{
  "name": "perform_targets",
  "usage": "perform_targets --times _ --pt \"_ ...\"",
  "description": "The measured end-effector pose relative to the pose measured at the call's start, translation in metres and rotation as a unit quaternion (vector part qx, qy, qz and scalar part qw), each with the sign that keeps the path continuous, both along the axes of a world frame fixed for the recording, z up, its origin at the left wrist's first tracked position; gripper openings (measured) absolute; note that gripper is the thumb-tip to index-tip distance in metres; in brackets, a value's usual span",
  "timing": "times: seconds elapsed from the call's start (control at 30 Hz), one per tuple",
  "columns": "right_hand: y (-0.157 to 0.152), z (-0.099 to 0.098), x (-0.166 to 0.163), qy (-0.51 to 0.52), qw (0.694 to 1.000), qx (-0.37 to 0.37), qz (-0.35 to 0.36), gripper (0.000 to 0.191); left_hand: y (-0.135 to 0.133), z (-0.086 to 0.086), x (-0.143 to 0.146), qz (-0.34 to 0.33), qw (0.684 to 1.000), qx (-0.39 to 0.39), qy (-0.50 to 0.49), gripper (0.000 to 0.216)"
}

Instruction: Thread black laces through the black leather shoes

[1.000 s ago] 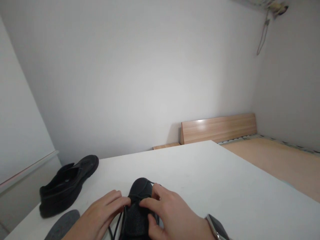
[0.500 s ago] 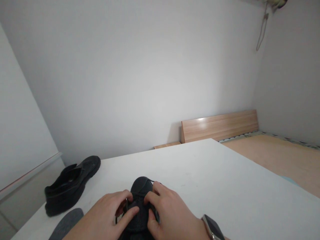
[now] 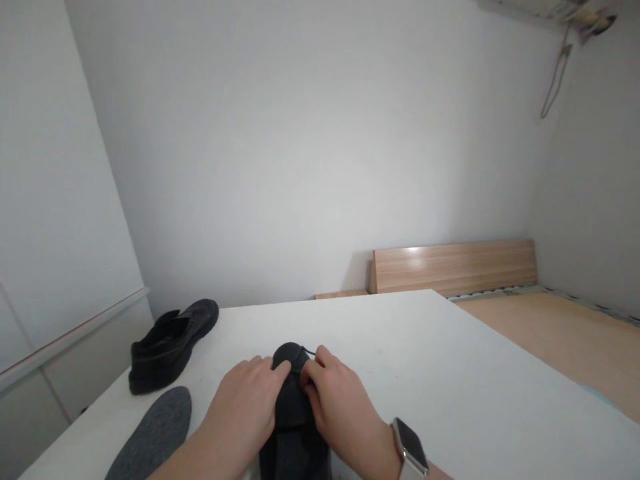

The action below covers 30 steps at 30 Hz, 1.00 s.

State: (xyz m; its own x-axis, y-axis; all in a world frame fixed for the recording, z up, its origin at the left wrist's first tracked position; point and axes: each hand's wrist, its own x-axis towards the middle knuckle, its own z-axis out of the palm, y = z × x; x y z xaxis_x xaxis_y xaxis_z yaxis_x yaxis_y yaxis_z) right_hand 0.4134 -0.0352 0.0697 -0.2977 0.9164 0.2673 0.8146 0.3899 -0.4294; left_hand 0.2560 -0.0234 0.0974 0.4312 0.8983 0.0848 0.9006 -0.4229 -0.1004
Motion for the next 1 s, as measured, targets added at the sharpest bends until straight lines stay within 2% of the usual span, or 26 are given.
perform_targets --times 0.1,0.2,0.27,0.37,0.43,0.53,0.6,0.7,0.77,0.87,0.93,1.0 --pt "0.003 0.004 -0.004 0.030 0.999 0.046 0.004 0.027 -0.002 0.008 -0.004 -0.033 0.996 0.049 -0.074 0.032" --pt "0.006 0.020 -0.006 0.154 0.982 0.101 0.029 0.022 -0.007 0.032 -0.013 -0.073 0.960 0.098 -0.253 0.021" --pt "0.006 0.041 -0.006 0.262 0.956 0.122 0.057 0.016 -0.012 0.056 -0.020 -0.093 0.912 0.151 -0.371 0.017" --pt "0.000 0.083 -0.006 0.378 0.907 0.152 0.105 0.009 -0.021 0.089 -0.024 -0.090 0.853 0.213 -0.467 0.014" --pt "-0.007 0.111 -0.008 0.412 0.880 0.200 0.129 0.007 -0.025 0.101 -0.021 -0.096 0.839 0.209 -0.493 0.012" --pt "-0.018 0.137 -0.015 0.412 0.864 0.245 0.156 0.006 -0.029 0.105 -0.013 -0.119 0.829 0.146 -0.527 0.009" --pt "-0.022 0.141 -0.021 0.412 0.863 0.227 0.186 0.006 -0.029 0.103 -0.008 -0.137 0.813 0.109 -0.556 0.008" --pt "-0.022 0.136 -0.026 0.417 0.862 0.196 0.210 0.005 -0.026 0.097 -0.005 -0.155 0.780 0.085 -0.600 0.008" --pt "-0.019 0.130 -0.027 0.398 0.871 0.212 0.197 0.005 -0.023 0.095 -0.005 -0.167 0.742 0.046 -0.648 0.008" --pt "-0.011 0.125 -0.027 0.366 0.884 0.245 0.160 0.005 -0.020 0.092 -0.004 -0.184 0.670 -0.060 -0.717 0.013" --pt "-0.005 0.122 -0.028 0.386 0.881 0.214 0.171 0.004 -0.019 0.091 -0.003 -0.188 0.641 -0.102 -0.737 0.015" --pt "0.001 0.118 -0.029 0.428 0.864 0.152 0.217 0.002 -0.019 0.090 -0.004 -0.192 0.635 -0.096 -0.742 0.015"
